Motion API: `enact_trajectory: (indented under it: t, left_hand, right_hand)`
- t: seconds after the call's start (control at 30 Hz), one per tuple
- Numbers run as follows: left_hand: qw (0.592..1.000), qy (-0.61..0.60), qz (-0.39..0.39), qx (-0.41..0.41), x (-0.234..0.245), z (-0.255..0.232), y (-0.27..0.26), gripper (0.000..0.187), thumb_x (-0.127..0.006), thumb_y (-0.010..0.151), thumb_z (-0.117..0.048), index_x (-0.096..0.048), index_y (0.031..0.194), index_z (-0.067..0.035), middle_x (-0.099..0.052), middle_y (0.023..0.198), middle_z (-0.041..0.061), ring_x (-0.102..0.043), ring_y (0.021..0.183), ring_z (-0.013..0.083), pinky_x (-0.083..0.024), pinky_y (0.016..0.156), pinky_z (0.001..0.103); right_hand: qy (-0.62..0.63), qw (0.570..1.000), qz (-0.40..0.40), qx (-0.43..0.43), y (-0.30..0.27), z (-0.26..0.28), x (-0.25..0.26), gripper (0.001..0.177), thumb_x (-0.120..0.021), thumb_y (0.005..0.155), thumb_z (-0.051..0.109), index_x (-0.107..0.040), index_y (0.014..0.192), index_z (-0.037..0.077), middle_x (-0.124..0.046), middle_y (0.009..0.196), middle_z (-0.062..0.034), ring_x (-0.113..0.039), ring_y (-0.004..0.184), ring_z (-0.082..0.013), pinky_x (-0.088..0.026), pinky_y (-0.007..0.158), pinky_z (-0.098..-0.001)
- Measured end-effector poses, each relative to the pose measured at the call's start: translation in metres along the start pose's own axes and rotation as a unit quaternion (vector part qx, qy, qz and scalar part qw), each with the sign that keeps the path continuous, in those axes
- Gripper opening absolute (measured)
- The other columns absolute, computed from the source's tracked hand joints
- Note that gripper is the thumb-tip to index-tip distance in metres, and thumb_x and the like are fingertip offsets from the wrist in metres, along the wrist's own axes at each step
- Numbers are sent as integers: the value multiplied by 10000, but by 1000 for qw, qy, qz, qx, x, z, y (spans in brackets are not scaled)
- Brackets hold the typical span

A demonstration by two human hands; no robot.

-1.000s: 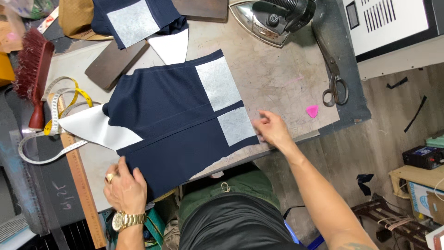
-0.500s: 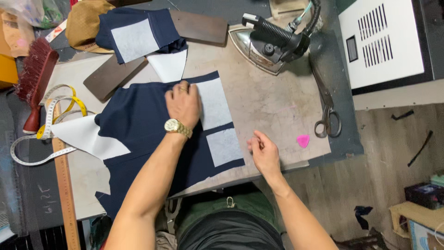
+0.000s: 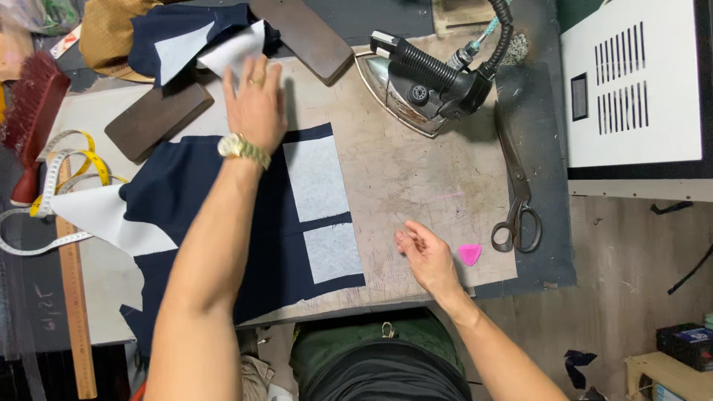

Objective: The person measures a piece of blue fabric with a tape measure, applies white adhesive strips to the edges, presses them with a steam iron and a wooden block, and then cuts the fabric using shears.

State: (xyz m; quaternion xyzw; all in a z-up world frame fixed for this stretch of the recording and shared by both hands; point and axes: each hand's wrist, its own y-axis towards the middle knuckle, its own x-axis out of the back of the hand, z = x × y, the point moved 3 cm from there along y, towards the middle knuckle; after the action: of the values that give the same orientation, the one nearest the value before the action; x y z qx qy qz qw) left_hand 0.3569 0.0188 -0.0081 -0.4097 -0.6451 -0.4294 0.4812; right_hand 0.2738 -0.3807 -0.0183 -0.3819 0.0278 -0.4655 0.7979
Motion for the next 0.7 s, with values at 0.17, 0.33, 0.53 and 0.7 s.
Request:
enact_trajectory:
  t: [0.17,0.33,0.53,0.7]
  left_hand:
    - [985,-17,-168,-19,0,-43,-136,323,-731,873,-101,-695,1191,-147,-639,1274,74,-627,1182,272,-443,1025,461]
    - [996,7,-86,10,-12,-32,-186,357,-714,937,-292,-674,1281,-205,-580,1399,110,-528,1340,326,-362,1116,544]
    - [995,-28,-82,-56,-10,-49,-193,420,-578,1025,-315,-610,1402,-134,-511,1513,242,-459,1436,397,-268,1195,598]
    - [996,-61,-37,-60,-6,-75,-204,468,-540,1040,-338,-565,1448,-110,-477,1545,248,-428,1459,393,-211,1213,628]
  right_hand:
    - [66,990,-37,118,5,17,-2,426,-709,976,154,-627,1329,-69,-735,1208,-258,-750,1067,-345,-622,880,-394]
    - [101,986,-37,126,11,20,-34,428,-722,966,122,-621,1320,-97,-705,1228,-297,-714,1131,-354,-597,937,-408]
    - [171,982,-24,72,9,32,-69,602,-742,954,156,-487,1429,-111,-632,1314,-325,-664,1197,-340,-641,843,-386]
    - [166,985,-27,31,3,33,-73,601,-723,960,134,-464,1438,-122,-611,1317,-348,-639,1212,-349,-666,781,-427]
